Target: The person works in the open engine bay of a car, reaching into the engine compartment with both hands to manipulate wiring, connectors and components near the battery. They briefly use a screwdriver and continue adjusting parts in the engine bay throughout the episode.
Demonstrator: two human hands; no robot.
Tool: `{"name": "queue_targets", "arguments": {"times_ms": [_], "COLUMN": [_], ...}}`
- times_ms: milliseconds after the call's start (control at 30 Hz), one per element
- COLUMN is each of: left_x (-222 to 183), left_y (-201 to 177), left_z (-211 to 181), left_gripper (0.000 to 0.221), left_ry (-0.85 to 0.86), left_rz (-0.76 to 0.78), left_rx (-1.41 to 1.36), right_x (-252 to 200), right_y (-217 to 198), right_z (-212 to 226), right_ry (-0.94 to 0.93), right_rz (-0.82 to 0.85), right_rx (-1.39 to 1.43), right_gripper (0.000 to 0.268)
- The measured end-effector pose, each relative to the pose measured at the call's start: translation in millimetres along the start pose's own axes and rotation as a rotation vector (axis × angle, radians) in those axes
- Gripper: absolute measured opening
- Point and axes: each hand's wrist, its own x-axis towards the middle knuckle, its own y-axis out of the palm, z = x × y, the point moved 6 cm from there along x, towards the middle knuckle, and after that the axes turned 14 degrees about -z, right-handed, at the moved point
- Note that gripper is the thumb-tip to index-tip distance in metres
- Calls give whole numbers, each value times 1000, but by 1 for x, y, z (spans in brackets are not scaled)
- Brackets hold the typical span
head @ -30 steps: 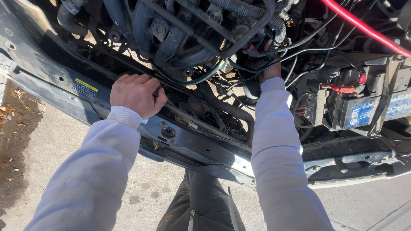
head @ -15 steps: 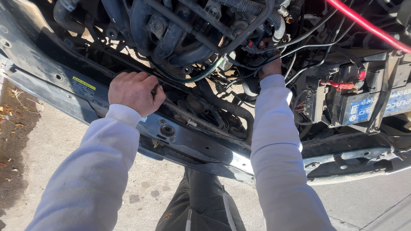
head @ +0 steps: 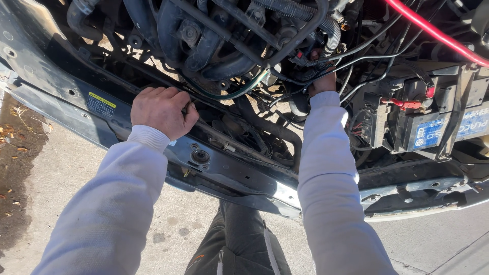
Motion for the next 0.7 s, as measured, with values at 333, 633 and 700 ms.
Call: {"name": "queue_targets", "arguments": {"times_ms": [333,633,700], "left_x": [1,0,0], "left_y": [-4,-3,-4], "left_z": [-1,-1,0], "left_gripper": [24,23,23], "left_ry": [-14,13,15], "left_rz": [-7,-52,-61], "left_rx": [-39,-42,-47], "right_x": [-28,-35,-36], "right_y": [25,-7,-15], "right_z": [20,16,9], "right_ry": [73,114,94], "right_rz": [-8,-221,-267], "right_rx": [66,174,203], "right_gripper": [35,22,20]}}
